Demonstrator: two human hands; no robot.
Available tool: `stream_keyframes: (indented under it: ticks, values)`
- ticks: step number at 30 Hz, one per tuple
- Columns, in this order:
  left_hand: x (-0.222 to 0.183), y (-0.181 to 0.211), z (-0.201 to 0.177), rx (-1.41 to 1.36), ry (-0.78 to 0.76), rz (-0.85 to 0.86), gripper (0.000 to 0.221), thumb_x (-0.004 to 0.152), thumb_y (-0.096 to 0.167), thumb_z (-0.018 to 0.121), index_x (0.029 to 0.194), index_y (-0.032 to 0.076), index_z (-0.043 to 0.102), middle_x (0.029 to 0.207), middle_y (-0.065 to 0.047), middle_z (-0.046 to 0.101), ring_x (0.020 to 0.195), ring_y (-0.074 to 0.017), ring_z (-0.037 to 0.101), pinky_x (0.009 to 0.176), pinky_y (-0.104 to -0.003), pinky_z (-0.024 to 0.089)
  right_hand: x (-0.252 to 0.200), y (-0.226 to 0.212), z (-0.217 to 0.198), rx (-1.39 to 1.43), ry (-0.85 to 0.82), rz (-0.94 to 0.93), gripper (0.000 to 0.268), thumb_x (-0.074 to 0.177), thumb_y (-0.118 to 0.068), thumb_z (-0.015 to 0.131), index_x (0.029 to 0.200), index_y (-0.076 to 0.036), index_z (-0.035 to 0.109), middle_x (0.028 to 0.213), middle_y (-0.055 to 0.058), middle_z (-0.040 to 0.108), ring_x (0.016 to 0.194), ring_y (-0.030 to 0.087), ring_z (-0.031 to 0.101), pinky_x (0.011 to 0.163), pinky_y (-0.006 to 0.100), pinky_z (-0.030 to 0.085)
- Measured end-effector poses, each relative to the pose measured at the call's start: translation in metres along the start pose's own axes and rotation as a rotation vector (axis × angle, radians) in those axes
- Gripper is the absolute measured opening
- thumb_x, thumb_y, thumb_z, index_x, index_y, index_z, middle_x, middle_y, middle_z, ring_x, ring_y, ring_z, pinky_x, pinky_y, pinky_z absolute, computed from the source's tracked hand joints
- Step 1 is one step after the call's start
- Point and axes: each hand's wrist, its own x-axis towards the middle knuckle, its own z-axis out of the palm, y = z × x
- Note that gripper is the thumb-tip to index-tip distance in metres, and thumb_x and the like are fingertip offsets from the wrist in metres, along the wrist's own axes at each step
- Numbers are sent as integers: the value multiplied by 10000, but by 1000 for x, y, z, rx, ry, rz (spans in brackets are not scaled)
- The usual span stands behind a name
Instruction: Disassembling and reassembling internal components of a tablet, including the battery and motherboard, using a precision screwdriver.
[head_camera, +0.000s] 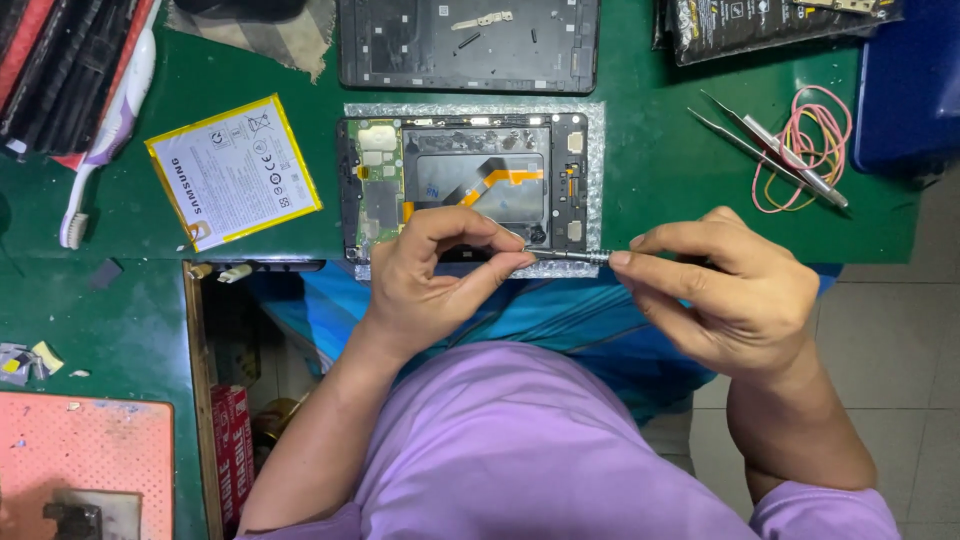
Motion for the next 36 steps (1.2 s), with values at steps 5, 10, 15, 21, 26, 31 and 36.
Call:
stream_keyframes:
  ticks: [5, 10, 15, 21, 26, 31, 36]
  values:
    - [-1, -2, -1, 14, -17, 15, 371, 879, 1, 847, 1092, 37, 545, 929, -114, 746, 894, -200, 785, 856, -286, 681, 2, -4, 0, 3, -4, 15, 112, 915, 63, 771, 1019, 27, 748, 968, 203, 704, 823, 258, 708, 700, 345, 434]
    - [-3, -5, -1, -2, -23, 27, 372, 879, 4, 846, 1104, 30, 551, 948, -133, 744, 907, -216, 788, 861, -297, 689, 2, -5, 1, 13, -6, 14, 129, 904, 76, 778, 1024, 49, 739, 961, 205, 705, 841, 255, 726, 710, 331, 470]
    - [-6, -5, -1, 97, -21, 47, 343, 884, 51, 865, 1090, 58, 590, 967, -90, 758, 893, -166, 781, 869, -263, 664, 1, -7, -1, -48, -43, 46, 149, 925, 37, 776, 1070, 54, 746, 925, 183, 703, 736, 231, 665, 705, 310, 511]
    - [-2, -16, -1, 207, -37, 248, 301, 909, 40, 870, 1071, 46, 616, 960, -76, 753, 864, -221, 775, 816, -348, 615, 6, -10, -4, -124, -98, -5, 133, 945, 13, 756, 1064, 71, 740, 926, 175, 728, 723, 239, 668, 673, 318, 506]
    - [-4, -17, 6, 336, -71, 219, 277, 944, 94, 855, 1105, 69, 631, 994, -37, 765, 870, -206, 745, 817, -348, 549, 10, -17, -12, -280, -172, -63, 155, 990, -9, 762, 1141, 24, 742, 984, 144, 710, 698, 243, 588, 634, 346, 437]
    - [-8, -18, 10, 311, -6, 221, 297, 931, 101, 866, 1112, 72, 633, 999, -36, 769, 875, -223, 741, 852, -357, 542, 10, -15, -12, -210, -167, -47, 136, 962, 13, 772, 1094, 36, 752, 957, 156, 711, 738, 243, 637, 676, 323, 493]
    - [-3, -18, 4, 290, -28, 254, 337, 932, 89, 869, 1160, 79, 619, 1013, -20, 770, 920, -215, 743, 883, -375, 528, 10, -15, -11, -166, -119, -5, 133, 934, 19, 781, 1062, 40, 753, 939, 154, 727, 748, 231, 666, 691, 305, 509]
